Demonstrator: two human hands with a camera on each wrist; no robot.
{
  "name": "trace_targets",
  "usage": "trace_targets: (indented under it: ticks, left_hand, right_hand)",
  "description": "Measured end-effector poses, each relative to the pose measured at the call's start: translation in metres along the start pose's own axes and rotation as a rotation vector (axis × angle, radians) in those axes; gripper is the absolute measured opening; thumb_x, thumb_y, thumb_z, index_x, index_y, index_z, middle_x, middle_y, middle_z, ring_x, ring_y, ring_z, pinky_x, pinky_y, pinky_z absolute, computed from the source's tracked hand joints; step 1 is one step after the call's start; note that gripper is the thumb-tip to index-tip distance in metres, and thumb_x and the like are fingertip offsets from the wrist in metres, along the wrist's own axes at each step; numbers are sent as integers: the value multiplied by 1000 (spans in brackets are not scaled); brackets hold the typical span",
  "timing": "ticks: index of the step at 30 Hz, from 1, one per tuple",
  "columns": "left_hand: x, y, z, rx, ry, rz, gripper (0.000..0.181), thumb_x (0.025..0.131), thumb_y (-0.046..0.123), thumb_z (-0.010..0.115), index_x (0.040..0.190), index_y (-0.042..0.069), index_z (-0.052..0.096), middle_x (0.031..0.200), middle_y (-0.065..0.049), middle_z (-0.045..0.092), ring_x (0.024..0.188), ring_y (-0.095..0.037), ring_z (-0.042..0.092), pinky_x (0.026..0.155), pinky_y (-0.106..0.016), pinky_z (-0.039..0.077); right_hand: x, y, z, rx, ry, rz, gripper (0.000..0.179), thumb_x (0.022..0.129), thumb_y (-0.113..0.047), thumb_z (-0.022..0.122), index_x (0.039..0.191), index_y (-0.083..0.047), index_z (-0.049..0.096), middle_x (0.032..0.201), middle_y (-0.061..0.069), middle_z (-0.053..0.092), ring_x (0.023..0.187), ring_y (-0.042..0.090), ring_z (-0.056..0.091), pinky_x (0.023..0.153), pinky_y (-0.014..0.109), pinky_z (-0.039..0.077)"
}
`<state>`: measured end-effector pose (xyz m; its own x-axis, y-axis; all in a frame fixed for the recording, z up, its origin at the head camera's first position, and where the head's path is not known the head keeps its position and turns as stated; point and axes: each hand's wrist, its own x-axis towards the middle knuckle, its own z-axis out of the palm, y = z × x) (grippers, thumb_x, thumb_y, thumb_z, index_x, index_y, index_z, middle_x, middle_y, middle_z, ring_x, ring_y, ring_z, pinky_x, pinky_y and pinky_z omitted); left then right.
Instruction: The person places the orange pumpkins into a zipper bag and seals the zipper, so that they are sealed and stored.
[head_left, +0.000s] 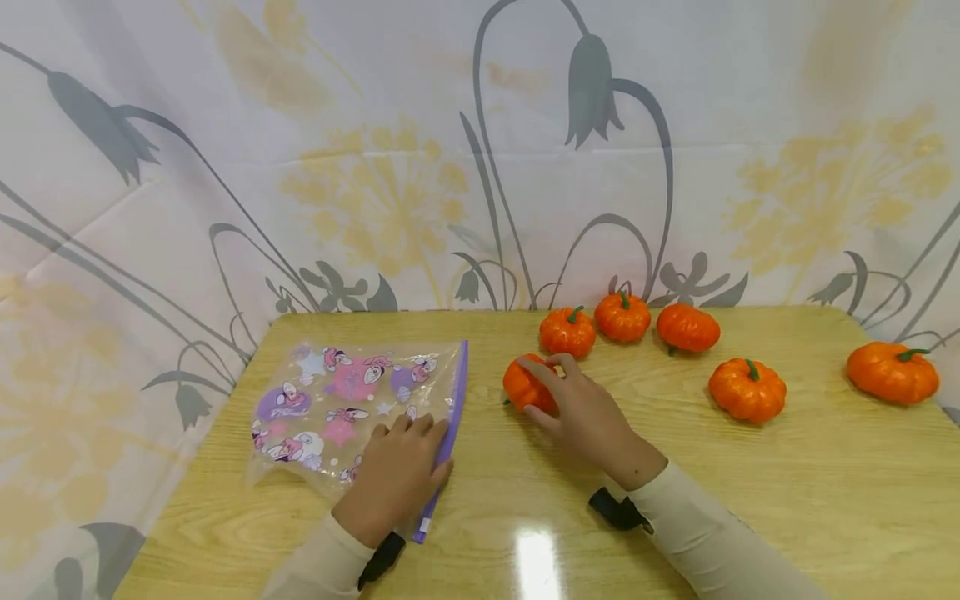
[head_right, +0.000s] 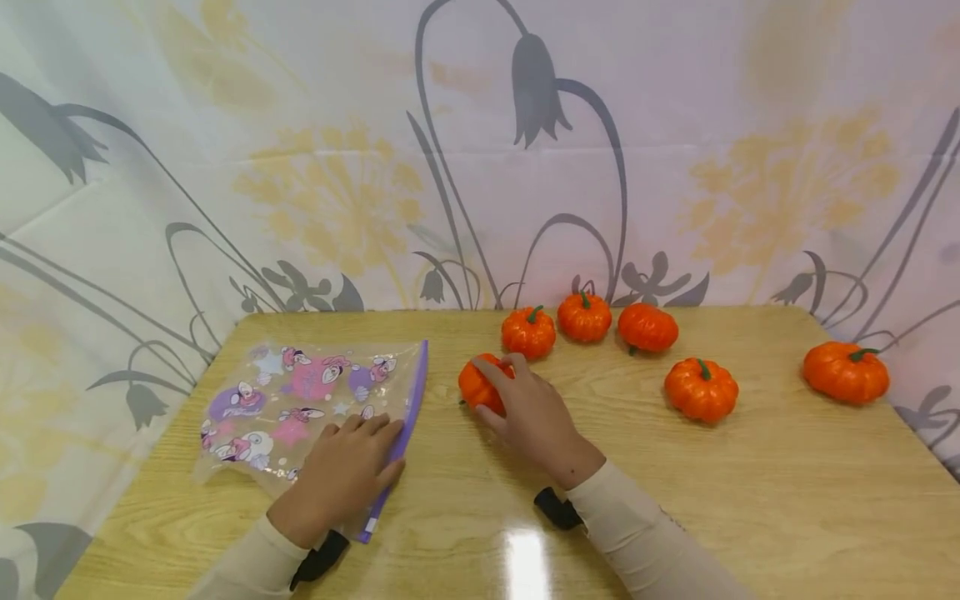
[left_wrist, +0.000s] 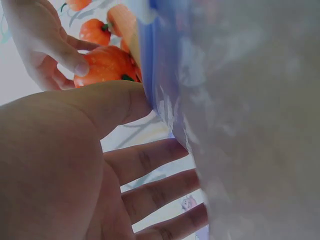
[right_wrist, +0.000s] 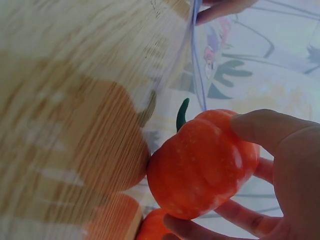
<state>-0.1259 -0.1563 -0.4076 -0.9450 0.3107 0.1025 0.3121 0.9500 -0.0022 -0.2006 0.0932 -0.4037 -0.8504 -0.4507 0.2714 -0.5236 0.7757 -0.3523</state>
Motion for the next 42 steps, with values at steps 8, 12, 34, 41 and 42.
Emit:
trace_targets:
  ticks: [8,12,34,41,42]
  left_hand:
    - [1,8,1,-18,-10,30,46,95,40,63,129,9,64,125,-11,66,108,-34,62,83,-50,51]
    - [-1,13,2,-35,-31,36,47,95,40,61,131,10,63,127,-12,65,110,-35,61,84,-51,51]
    - [2,58,1,28,-20,121,48,90,41,61,129,14,66,120,-8,66,106,-28,61,83,-48,49]
    - [0,60,3,29,12,150,50,88,43,62,130,16,66,122,-7,65,105,-26,60,79,-44,46]
    - [0,59,4,28,22,154,49,88,42,62,129,16,66,122,-7,66,104,-26,60,78,-44,46]
  right_hand:
    - [-1,-1,-2,41,8,28,66,84,-26,81,140,-14,49,138,18,49,92,35,68,72,46,59]
    - [-2,0,-2,73,-22,62,70,83,-27,82,139,-10,43,142,18,49,103,38,67,83,53,58]
    - [-31,30,-18,158,-69,149,70,86,-40,78,142,-15,44,136,18,46,105,36,63,87,54,55]
    - [-29,32,-16,193,-65,162,71,85,-40,78,140,-14,41,132,18,47,104,35,63,87,52,55]
    - [-29,32,-16,197,-69,166,71,85,-41,78,140,-14,41,132,18,47,104,34,63,87,52,55]
